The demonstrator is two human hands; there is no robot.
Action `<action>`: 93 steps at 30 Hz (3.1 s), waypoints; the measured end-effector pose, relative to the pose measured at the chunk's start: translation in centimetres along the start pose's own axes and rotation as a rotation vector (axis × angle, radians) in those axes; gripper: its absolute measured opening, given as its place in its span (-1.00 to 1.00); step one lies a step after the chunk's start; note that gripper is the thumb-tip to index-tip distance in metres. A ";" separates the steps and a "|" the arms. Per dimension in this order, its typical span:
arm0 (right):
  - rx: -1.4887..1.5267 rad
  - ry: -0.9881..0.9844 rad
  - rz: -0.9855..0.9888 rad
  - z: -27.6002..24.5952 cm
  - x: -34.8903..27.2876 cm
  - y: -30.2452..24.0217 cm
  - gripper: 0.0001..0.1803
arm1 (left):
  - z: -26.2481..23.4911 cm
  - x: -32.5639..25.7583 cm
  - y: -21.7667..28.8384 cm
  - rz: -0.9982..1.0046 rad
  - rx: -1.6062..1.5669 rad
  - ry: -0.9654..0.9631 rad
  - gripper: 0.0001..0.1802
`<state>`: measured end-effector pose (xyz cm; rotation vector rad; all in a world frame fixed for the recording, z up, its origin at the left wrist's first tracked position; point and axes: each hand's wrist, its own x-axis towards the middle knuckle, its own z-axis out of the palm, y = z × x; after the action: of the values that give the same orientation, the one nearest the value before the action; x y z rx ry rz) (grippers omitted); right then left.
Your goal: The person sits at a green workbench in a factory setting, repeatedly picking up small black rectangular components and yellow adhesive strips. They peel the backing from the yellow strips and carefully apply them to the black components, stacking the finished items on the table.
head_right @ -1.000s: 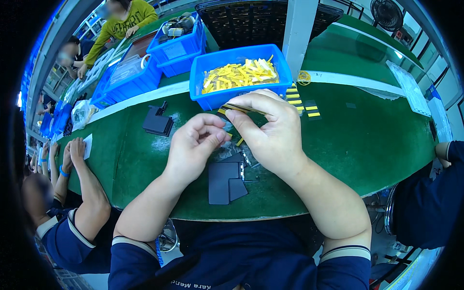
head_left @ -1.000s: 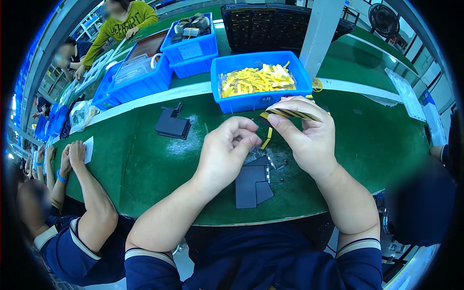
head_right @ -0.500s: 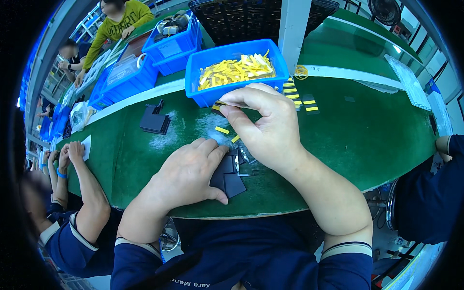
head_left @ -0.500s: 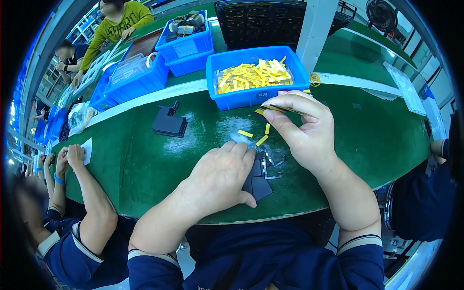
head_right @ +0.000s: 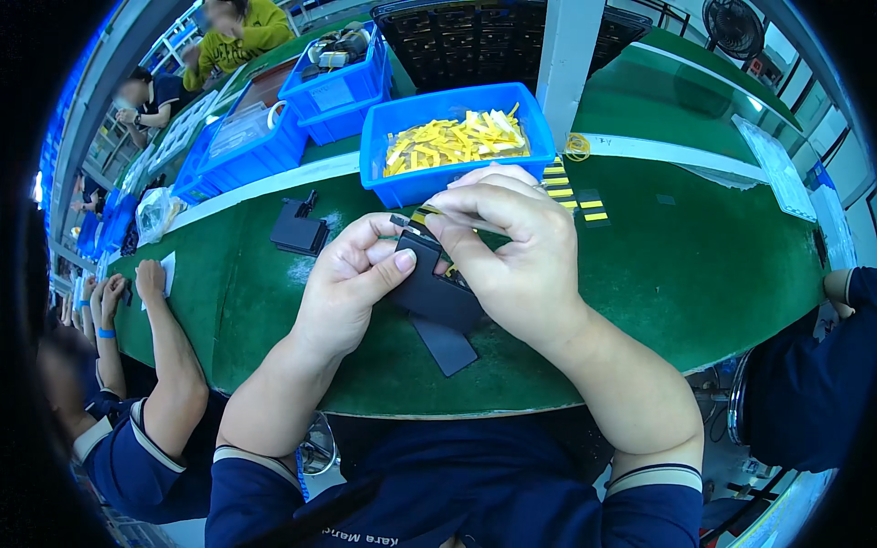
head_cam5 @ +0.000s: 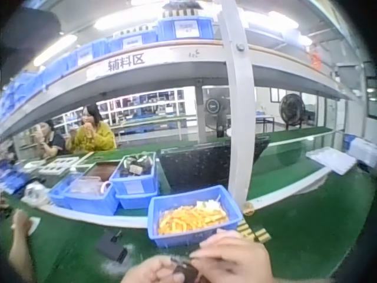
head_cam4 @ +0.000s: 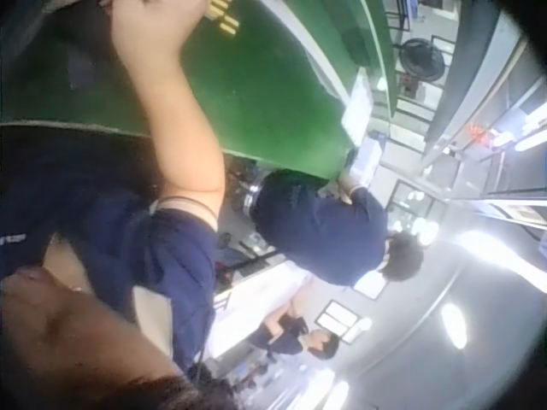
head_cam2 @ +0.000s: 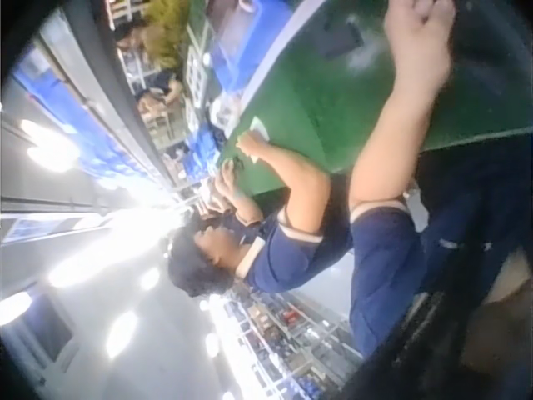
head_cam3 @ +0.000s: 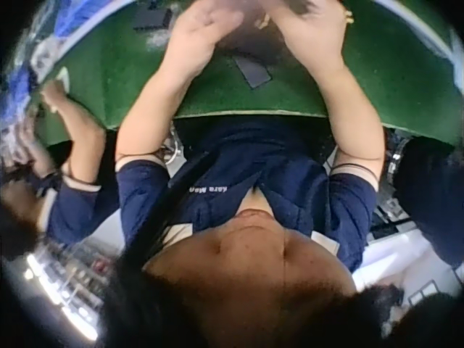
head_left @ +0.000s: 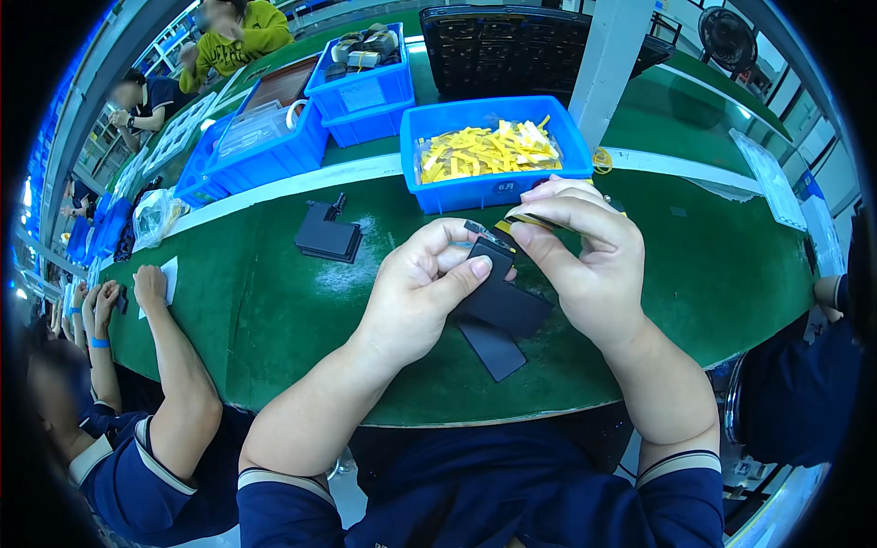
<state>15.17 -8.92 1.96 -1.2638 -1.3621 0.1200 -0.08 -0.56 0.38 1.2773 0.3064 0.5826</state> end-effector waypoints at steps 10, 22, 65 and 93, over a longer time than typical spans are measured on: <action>0.019 -0.049 0.032 0.1 0.1 0.3 -0.83 | 0.0 -0.2 -0.1 0.026 0.069 0.011 -0.78; 0.017 -0.031 -0.025 0.3 0.1 0.7 -0.84 | -0.1 -0.1 -0.2 0.034 0.045 -0.009 -0.76; 0.153 0.052 0.390 -3.0 2.0 1.2 -0.89 | -0.9 -0.2 0.7 -0.005 0.314 0.022 -0.85; -0.075 0.063 -0.018 -1.3 1.1 0.4 -0.85 | 0.0 -0.3 0.0 0.309 0.469 0.252 -0.83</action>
<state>16.73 -8.79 2.71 -1.3067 -1.3340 0.0160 -0.37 -0.73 0.36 1.7219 0.4775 0.9790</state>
